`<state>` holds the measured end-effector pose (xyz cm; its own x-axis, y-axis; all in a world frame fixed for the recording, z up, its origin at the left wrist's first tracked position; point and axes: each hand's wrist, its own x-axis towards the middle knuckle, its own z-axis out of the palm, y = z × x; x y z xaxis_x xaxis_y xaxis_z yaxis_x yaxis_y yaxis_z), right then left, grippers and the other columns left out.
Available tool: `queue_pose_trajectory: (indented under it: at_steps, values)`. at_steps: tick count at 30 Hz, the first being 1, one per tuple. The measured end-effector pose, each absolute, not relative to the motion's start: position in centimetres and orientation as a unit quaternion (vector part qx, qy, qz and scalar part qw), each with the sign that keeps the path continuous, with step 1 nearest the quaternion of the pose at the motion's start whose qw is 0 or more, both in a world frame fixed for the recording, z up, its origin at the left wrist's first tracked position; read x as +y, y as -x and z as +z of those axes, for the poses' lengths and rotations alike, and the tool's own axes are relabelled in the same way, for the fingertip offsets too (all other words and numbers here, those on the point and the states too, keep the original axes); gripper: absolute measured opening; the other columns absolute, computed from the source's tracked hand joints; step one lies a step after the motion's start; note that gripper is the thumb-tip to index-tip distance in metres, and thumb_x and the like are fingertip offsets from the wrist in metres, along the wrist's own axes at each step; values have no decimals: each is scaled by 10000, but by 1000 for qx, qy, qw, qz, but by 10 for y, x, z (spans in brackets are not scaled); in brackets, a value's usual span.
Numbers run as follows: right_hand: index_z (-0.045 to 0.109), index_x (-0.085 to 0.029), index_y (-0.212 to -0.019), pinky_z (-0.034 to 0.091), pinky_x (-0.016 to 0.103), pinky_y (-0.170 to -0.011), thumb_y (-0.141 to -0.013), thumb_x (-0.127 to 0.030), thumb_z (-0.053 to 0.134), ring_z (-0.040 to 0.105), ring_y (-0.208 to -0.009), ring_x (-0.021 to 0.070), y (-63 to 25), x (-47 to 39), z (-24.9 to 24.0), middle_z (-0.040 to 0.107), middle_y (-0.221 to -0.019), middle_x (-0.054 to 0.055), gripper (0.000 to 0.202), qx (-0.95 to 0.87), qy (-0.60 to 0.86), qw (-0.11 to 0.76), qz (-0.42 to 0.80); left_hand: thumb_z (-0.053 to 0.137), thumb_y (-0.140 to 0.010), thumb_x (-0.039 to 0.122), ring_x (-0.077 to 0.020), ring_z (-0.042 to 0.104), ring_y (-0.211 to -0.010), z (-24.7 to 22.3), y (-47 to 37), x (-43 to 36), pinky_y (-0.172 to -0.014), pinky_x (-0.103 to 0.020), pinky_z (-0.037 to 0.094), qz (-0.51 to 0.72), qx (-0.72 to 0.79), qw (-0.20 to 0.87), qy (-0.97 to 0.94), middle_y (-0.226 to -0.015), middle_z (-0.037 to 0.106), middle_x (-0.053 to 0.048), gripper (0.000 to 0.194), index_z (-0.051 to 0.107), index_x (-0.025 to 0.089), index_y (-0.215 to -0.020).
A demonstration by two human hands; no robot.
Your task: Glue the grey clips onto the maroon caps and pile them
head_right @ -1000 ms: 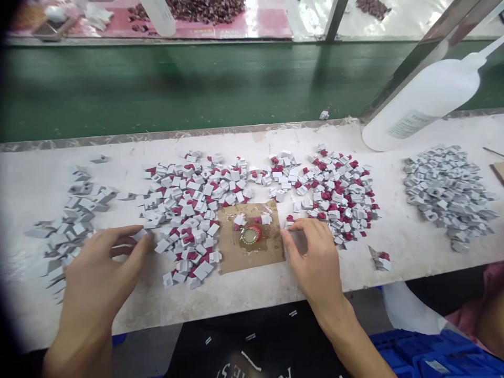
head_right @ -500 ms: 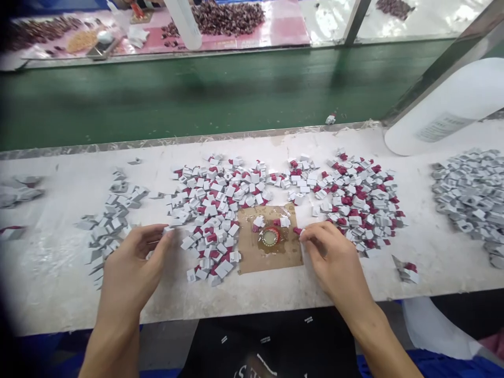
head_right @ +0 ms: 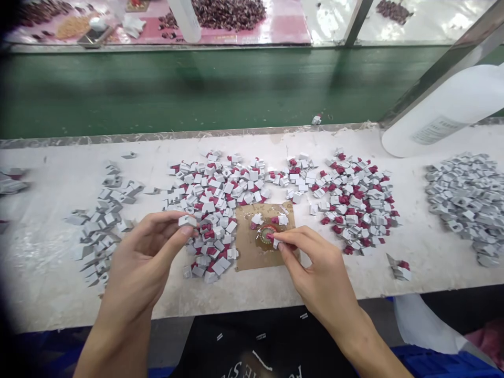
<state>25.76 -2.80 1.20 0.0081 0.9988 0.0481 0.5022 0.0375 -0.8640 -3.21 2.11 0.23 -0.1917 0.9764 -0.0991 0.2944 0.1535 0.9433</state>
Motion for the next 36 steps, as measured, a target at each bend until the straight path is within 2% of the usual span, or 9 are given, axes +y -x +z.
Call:
queue_pose_trajectory:
  at_steps: [5,9,13,16,18,22,29,33,36]
  values:
    - [913,-319,-1170,683,337,-795,-1122,-235,758,853,-944,225,-258,-28,11,871,-1058,24,183,-611,614,371,335,932,-1013,446,-210,821,-1018,4,13,23,-869,-279,703,413,603,474,-491,-1066,842,-31,248,874,287,-1194]
    - [939,-361,-1130,668,288,-797,-1085,-249,818,831,-927,191,-259,-25,20,878,-1029,-7,170,-573,618,396,365,910,-1053,419,-178,827,-997,7,2,28,-835,-223,682,418,557,529,-486,-1075,857,-26,178,892,295,-1179]
    - [953,-425,-1168,707,245,-925,-1100,-266,844,873,-1055,172,-257,-17,26,918,-1126,-36,205,-482,574,484,451,885,-1081,357,-159,845,-963,13,-17,34,-811,-197,683,424,497,580,-486,-1049,878,-20,93,896,290,-1145]
    - [951,-438,-1246,731,276,-1024,-1130,-264,830,892,-1176,193,-253,-9,25,933,-1236,-25,242,-427,499,536,530,866,-1099,324,-160,868,-988,19,-34,37,-884,-217,711,422,457,616,-483,-1081,898,-20,73,896,286,-1153]
    - [955,-416,-1249,747,305,-1028,-1133,-270,833,897,-1198,219,-251,-5,23,935,-1261,-1,223,-410,472,543,560,848,-1113,310,-171,882,-1032,23,-43,37,-919,-230,720,416,435,638,-480,-1131,908,-28,81,893,279,-1173]
    - [964,-397,-1228,761,316,-988,-1118,-282,854,901,-1177,235,-251,-3,19,935,-1253,20,194,-394,465,550,571,840,-1112,274,-183,886,-1082,26,-54,37,-958,-241,725,411,414,658,-476,-1206,911,-44,84,887,253,-1179]
    - [973,-428,-1214,703,242,-861,-1088,-246,845,850,-989,163,-256,0,22,895,-1060,4,256,-456,512,508,521,827,-1106,247,-167,874,-1059,23,-53,40,-954,-226,712,389,408,652,-507,-1208,901,-30,84,881,271,-1165]
    - [969,-418,-1241,699,285,-815,-1075,-238,817,847,-973,189,-259,7,31,871,-1058,27,288,-486,511,465,536,808,-1099,236,-182,859,-1081,29,-44,45,-966,-253,710,353,422,612,-568,-1208,882,-24,109,885,299,-1144]
    - [966,-391,-1238,707,328,-786,-1085,-271,801,845,-903,196,-267,25,40,858,-1038,30,255,-503,486,439,563,784,-1110,293,-202,850,-1046,39,-40,59,-902,-291,716,328,422,599,-596,-1187,873,-42,95,861,294,-1166]
